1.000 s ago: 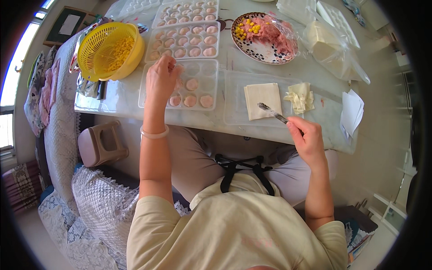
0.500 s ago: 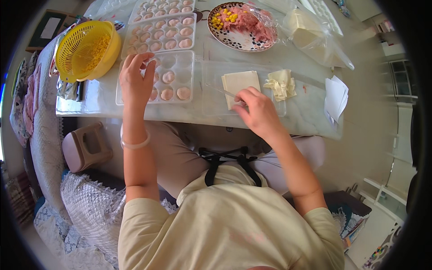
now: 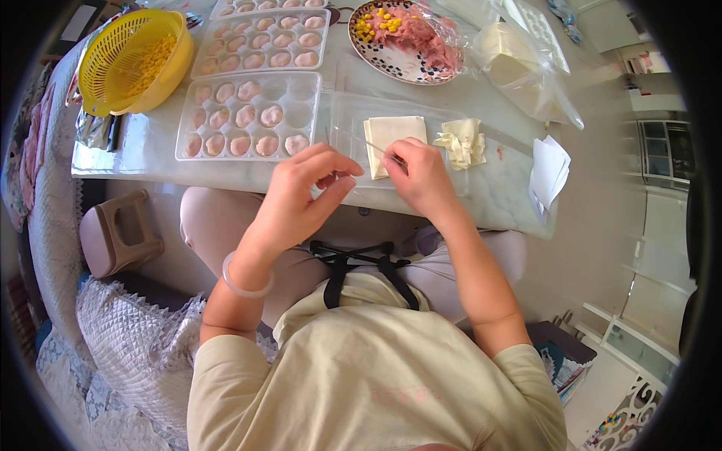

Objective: The person sits cross-legged and fills square wonton wrappers with a meat and corn mixture using a spoon. They fold the wrappers into small dumplings and place them into a white plastic tray with circular indentations.

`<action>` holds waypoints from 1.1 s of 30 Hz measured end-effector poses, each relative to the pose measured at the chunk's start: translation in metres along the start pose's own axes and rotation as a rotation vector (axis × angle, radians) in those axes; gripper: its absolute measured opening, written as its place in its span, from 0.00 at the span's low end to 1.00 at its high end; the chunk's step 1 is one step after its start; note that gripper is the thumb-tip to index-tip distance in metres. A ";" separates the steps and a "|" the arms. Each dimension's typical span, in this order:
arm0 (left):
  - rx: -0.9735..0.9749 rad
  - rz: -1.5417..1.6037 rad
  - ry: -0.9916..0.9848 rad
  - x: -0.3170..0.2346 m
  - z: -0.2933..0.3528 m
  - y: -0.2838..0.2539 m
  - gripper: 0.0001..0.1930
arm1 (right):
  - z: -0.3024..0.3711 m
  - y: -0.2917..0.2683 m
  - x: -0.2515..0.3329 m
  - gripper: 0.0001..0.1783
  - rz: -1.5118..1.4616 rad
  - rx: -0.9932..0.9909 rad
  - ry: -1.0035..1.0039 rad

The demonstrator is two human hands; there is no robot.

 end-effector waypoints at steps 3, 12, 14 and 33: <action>0.006 -0.297 0.145 0.013 -0.003 0.018 0.09 | -0.002 -0.003 -0.009 0.07 -0.166 0.018 0.091; 0.126 -0.070 -0.016 0.046 -0.030 0.063 0.10 | -0.010 -0.039 -0.030 0.14 -1.107 0.174 0.428; 0.002 0.544 -0.397 0.060 -0.041 0.071 0.13 | -0.010 -0.048 -0.029 0.15 -1.153 0.196 0.406; -0.349 1.386 -0.514 0.047 -0.050 0.057 0.25 | -0.100 -0.048 -0.017 0.19 0.483 -0.314 -0.119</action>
Point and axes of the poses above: each hand's wrist, its own z-axis away from the middle knuckle, its own y-axis out of the palm, x = y × z, the point moved 2 cm from there along -z, towards the middle knuckle, and after that the axes turned 4 degrees about z, right-handed, at the moved point
